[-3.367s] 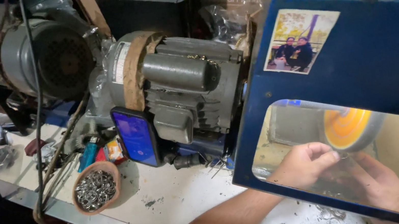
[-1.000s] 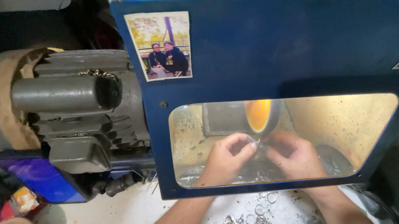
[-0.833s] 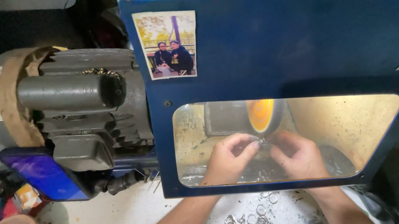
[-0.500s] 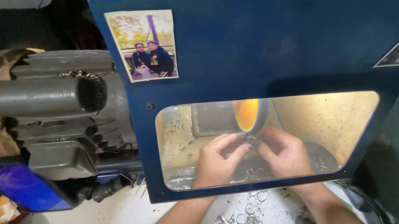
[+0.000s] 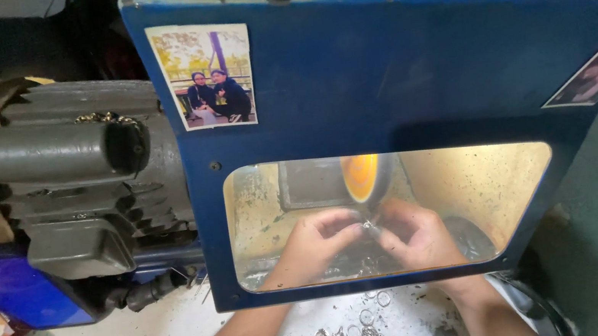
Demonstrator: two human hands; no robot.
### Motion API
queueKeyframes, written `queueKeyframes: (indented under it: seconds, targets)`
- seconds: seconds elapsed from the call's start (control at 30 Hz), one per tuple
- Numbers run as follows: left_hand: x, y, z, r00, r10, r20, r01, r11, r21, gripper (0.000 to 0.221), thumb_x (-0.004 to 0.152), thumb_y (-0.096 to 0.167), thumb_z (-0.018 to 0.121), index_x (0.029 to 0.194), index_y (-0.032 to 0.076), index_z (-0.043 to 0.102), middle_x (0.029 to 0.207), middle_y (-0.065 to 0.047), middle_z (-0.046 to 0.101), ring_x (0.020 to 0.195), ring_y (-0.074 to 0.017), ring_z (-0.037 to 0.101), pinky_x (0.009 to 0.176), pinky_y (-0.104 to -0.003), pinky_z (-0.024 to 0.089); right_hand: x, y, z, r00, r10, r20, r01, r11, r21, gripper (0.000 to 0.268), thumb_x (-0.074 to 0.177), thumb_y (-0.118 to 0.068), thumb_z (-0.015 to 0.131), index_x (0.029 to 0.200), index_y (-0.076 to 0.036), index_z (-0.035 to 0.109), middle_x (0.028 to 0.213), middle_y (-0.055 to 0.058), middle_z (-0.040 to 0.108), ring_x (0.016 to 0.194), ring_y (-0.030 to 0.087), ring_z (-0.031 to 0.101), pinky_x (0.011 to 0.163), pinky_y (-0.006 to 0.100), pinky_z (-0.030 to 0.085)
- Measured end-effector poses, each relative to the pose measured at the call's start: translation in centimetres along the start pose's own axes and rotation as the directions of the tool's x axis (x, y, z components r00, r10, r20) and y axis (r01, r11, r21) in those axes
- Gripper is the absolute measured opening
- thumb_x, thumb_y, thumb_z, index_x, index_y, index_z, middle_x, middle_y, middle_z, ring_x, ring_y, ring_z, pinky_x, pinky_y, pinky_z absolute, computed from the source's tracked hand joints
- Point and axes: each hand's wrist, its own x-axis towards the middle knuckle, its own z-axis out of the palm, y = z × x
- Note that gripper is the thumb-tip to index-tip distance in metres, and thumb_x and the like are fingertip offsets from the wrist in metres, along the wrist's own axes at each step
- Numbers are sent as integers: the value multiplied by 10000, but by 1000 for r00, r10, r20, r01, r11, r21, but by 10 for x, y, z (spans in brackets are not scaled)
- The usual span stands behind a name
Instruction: Polishing small metal rings using a bench-mounted polishing wheel inside a protective box.
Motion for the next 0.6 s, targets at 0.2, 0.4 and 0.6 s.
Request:
queueKeyframes:
  seconds: [0.2,0.4,0.6]
  targets:
    - [8,-7,3,998,58,-1,-58,998,-22,169,951,197,681,1041,79,762,918,-30,790,832,-124,738,834,-270,603,0,4,2,1000,-4,-27,7,995,103,192,839,-281,795,928,-111,789,890,7,829,851,124,756,834,271,564]
    - [20,-24,14,990,23,-141,-55,972,-231,285,908,163,782,1146,13,735,1004,-121,779,903,-190,745,845,-378,621,3,15,9,957,258,-134,-243,963,117,373,804,-171,818,1128,-5,738,1054,223,791,1078,320,748,958,481,579]
    - [16,-20,17,974,8,-225,-17,999,-38,296,876,282,827,1109,102,799,960,-94,820,923,-174,779,849,-348,612,6,6,17,936,314,-158,-290,944,159,432,786,-171,834,1161,6,716,1081,236,776,1130,312,726,983,483,573]
